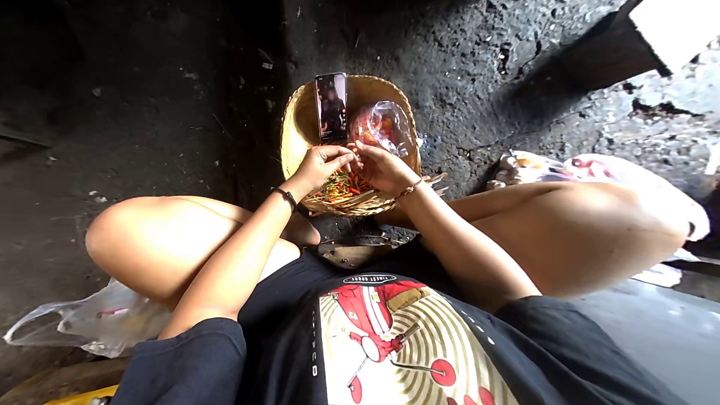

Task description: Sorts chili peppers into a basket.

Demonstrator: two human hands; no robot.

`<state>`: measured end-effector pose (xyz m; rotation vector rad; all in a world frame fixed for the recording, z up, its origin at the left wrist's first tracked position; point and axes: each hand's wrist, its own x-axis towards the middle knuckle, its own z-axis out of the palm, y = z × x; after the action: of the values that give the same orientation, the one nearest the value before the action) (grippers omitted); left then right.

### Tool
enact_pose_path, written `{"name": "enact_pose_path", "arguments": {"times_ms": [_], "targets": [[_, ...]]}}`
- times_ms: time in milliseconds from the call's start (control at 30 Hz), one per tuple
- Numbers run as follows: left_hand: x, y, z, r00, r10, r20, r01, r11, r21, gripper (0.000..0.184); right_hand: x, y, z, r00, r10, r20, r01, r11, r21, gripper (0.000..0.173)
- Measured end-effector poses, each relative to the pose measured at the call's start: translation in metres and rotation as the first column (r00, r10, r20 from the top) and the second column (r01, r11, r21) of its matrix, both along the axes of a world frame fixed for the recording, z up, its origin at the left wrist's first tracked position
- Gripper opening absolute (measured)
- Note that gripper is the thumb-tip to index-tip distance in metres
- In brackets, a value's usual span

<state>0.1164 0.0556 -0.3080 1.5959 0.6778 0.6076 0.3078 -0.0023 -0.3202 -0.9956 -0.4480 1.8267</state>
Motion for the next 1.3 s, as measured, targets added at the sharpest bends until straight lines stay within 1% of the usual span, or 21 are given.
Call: {"name": "enact_pose_path", "arguments": {"times_ms": [67,100,167,200,267,300,333,367,400,433,467,500,533,567,733,800,867,933,1067,1200,1300], "targets": [[0.002,-0.001,0.003,1.000,0.022,0.008,-0.022,1.000,0.006,0.016,-0.001,0.002,0.000,0.999,-0.051,0.007,0.051,0.996,-0.075,0.025],[0.002,0.000,0.005,0.999,0.039,-0.035,-0.039,0.999,0.024,0.016,-0.001,0.003,0.000,0.996,-0.086,0.038,0.090,0.988,-0.121,0.025],[-0.002,0.004,0.009,0.969,0.047,-0.242,-0.029,0.997,0.077,0.019,0.003,0.005,-0.007,0.986,-0.109,0.129,0.130,0.976,-0.174,0.024],[-0.005,0.005,0.013,0.920,0.037,-0.390,-0.005,0.997,0.083,0.022,0.005,0.005,-0.011,0.979,-0.102,0.178,0.135,0.974,-0.182,0.022],[-0.008,0.007,0.016,0.763,-0.009,-0.647,0.055,0.997,0.051,0.029,0.006,0.005,-0.017,0.940,-0.019,0.339,0.077,0.984,-0.161,0.022],[-0.008,0.007,0.014,0.689,-0.034,-0.724,0.084,0.996,0.034,0.032,0.005,0.005,-0.020,0.861,0.079,0.502,-0.014,0.991,-0.130,0.024],[-0.009,0.007,0.010,0.639,-0.052,-0.768,0.118,0.993,0.032,0.032,0.004,0.004,-0.023,0.706,0.183,0.685,-0.142,0.983,-0.116,0.025],[-0.010,0.007,0.005,0.614,-0.060,-0.787,0.153,0.987,0.044,0.031,0.003,0.004,-0.024,0.505,0.288,0.813,-0.294,0.944,-0.152,0.025],[-0.010,0.006,0.001,0.608,-0.057,-0.792,0.177,0.982,0.065,0.029,0.001,0.003,-0.026,0.281,0.342,0.897,-0.418,0.885,-0.206,0.023],[-0.009,0.006,0.000,0.610,-0.053,-0.791,0.189,0.979,0.080,0.028,-0.004,0.002,-0.023,0.084,0.394,0.915,-0.496,0.813,-0.305,0.024],[-0.008,0.006,0.001,0.612,-0.056,-0.789,0.194,0.978,0.081,0.028,-0.011,0.000,-0.019,-0.069,0.448,0.892,-0.523,0.745,-0.414,0.026],[-0.007,0.005,0.001,0.612,-0.064,-0.788,0.196,0.978,0.073,0.028,-0.016,-0.002,-0.016,-0.171,0.496,0.851,-0.521,0.688,-0.505,0.029],[-0.007,0.005,0.001,0.613,-0.070,-0.787,0.197,0.978,0.066,0.028,-0.020,-0.003,-0.016,-0.238,0.525,0.817,-0.509,0.649,-0.565,0.030],[-0.006,0.004,0.001,0.617,-0.076,-0.783,0.197,0.979,0.060,0.028,-0.022,-0.003,-0.016,-0.275,0.539,0.796,-0.498,0.628,-0.598,0.029],[-0.003,0.001,-0.002,0.648,-0.091,-0.756,0.232,0.969,0.081,0.028,-0.022,-0.007,-0.024,-0.285,0.477,0.832,-0.529,0.645,-0.551,0.018],[-0.001,0.001,-0.001,0.659,-0.103,-0.745,0.249,0.965,0.087,0.029,-0.021,-0.006,-0.021,-0.282,0.481,0.830,-0.520,0.650,-0.554,0.019],[-0.002,0.000,-0.003,0.695,-0.112,-0.710,0.261,0.960,0.104,0.029,-0.016,-0.003,-0.011,-0.239,0.483,0.842,-0.526,0.665,-0.530,0.026],[-0.003,-0.001,-0.004,0.731,-0.144,-0.667,0.285,0.953,0.106,0.031,-0.009,-0.001,0.001,-0.161,0.453,0.877,-0.543,0.701,-0.462,0.029],[-0.002,-0.002,-0.005,0.756,-0.202,-0.623,0.305,0.950,0.062,0.034,0.003,-0.001,0.009,0.104,0.329,0.939,-0.583,0.785,-0.211,0.024],[0.001,-0.003,-0.002,0.738,-0.199,-0.644,0.272,0.962,0.015,0.027,0.003,-0.004,0.012,0.239,0.175,0.955,-0.543,0.839,-0.018,0.020],[0.001,-0.001,-0.001,0.788,-0.174,-0.591,0.221,0.975,0.008,0.025,0.003,-0.005,0.013,0.346,0.126,0.930,-0.465,0.884,0.053,0.019]]}}
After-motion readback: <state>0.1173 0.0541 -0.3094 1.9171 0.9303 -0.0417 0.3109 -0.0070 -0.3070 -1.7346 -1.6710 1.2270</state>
